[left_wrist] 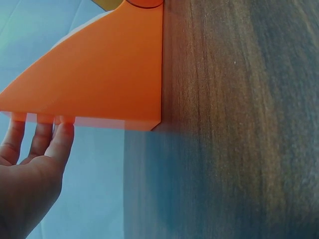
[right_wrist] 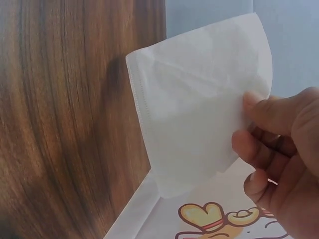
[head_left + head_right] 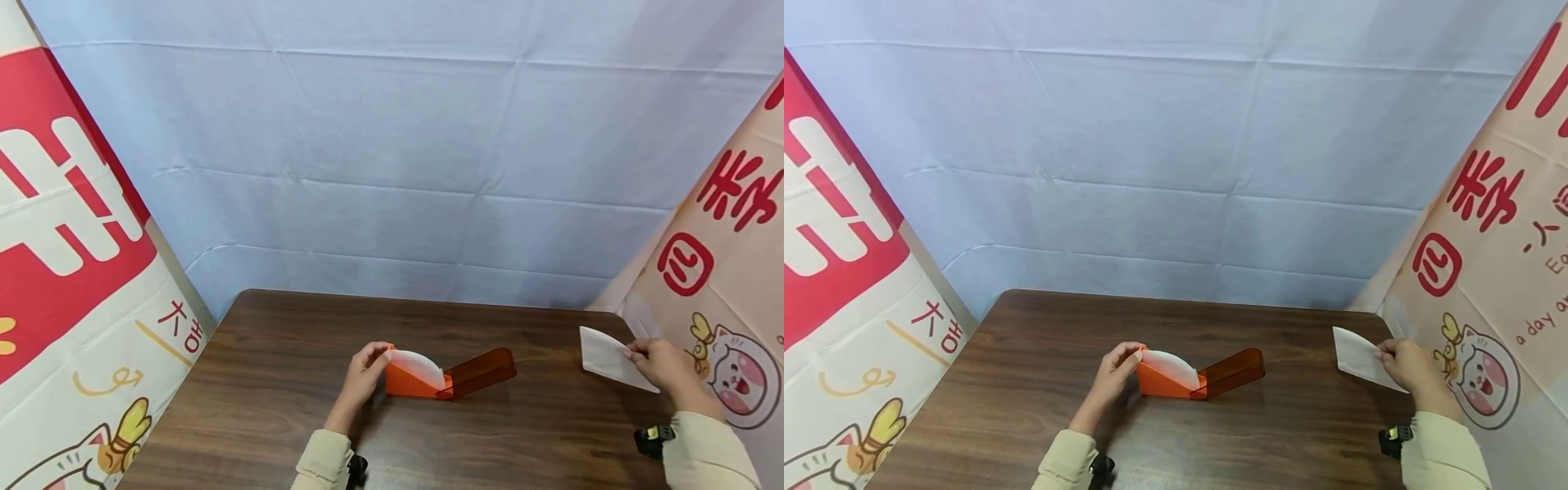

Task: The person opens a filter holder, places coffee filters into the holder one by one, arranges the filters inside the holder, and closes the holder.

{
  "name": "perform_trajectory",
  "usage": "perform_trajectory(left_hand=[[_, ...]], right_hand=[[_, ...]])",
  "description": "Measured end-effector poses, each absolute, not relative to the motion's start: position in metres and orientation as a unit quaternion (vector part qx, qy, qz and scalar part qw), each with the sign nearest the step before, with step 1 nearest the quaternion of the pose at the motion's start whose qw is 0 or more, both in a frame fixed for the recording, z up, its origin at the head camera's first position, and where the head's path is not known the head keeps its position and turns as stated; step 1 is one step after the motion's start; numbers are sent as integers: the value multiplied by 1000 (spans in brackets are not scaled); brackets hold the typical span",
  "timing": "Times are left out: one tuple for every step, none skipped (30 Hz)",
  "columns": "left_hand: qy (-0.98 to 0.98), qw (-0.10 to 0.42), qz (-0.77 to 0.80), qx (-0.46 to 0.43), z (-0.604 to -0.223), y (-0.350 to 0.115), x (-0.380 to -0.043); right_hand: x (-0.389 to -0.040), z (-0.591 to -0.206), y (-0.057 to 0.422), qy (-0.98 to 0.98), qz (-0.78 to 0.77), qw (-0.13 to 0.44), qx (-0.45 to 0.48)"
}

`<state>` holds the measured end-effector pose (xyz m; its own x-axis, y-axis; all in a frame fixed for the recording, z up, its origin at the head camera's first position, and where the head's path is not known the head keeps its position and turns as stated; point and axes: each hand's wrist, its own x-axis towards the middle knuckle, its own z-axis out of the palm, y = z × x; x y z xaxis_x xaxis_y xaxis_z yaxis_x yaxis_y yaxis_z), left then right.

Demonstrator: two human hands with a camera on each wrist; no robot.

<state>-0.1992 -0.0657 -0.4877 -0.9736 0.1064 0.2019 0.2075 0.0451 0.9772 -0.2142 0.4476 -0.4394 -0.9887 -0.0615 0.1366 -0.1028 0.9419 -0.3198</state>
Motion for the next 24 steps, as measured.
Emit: perform_trajectory(left_hand=[[-722,38,-682,-110,-488,-66,-200],[-721,38,-683,-112,-488,-65,-200],[-720,39,-684,-114,-488,-65,-200],[-719,40,-684,-118,-488,-65,-200],[-718,40,-685,-120,-489,-65,-200],[-718,42,-684,-122,-489,-65,-200],[-717,43,-685,-124,-490,-65,-200],[-717,45,-685,-125,-490,-65,-200],[-717,47,-684,-126,-490,-65,-200],[-717,47,-684,-126,-491,-66,-199],[-716,47,-685,-126,-491,-66,-199],[-716,47,-685,-126,-491,-66,-199],[-716,46,-686,-126,-491,-66,-198],[-715,45,-686,-127,-491,-66,-199],[-715,45,-686,-128,-490,-66,-199],[-715,45,-686,-128,-490,-66,-199],[-716,45,-685,-128,-489,-66,-199],[-716,44,-685,-127,-489,-66,-199],[-716,43,-686,-126,-488,-66,-199],[-716,42,-686,-125,-488,-66,-199],[-715,41,-687,-124,-487,-66,-199],[-715,40,-687,-125,-487,-66,-199],[-714,39,-688,-125,-487,-67,-199],[-714,40,-687,-125,-487,-67,-199]], right_hand=[[-213,-439,447,-983,164,70,41],[-212,-438,446,-983,163,75,38],[-210,-437,445,-983,163,79,37],[-208,-437,443,-982,163,85,37],[-206,-437,442,-982,162,91,36],[-203,-437,440,-981,165,96,34],[-201,-437,438,-980,169,96,31],[-198,-437,437,-980,172,97,30],[-196,-437,435,-979,173,101,30],[-194,-438,433,-978,174,107,30],[-192,-438,431,-978,176,112,29],[-190,-438,429,-977,178,115,29],[-189,-437,427,-976,177,121,31],[-188,-437,425,-976,174,130,33],[-188,-436,424,-975,172,136,34],[-187,-435,422,-974,174,138,36],[-187,-434,420,-974,177,140,37],[-187,-433,418,-973,177,142,40],[-186,-432,416,-973,175,145,41],[-186,-431,414,-973,176,146,42],[-186,-431,412,-972,175,147,43],[-185,-431,410,-972,174,152,45],[-185,-430,408,-972,169,156,46],[-184,-430,406,-972,166,161,47]])
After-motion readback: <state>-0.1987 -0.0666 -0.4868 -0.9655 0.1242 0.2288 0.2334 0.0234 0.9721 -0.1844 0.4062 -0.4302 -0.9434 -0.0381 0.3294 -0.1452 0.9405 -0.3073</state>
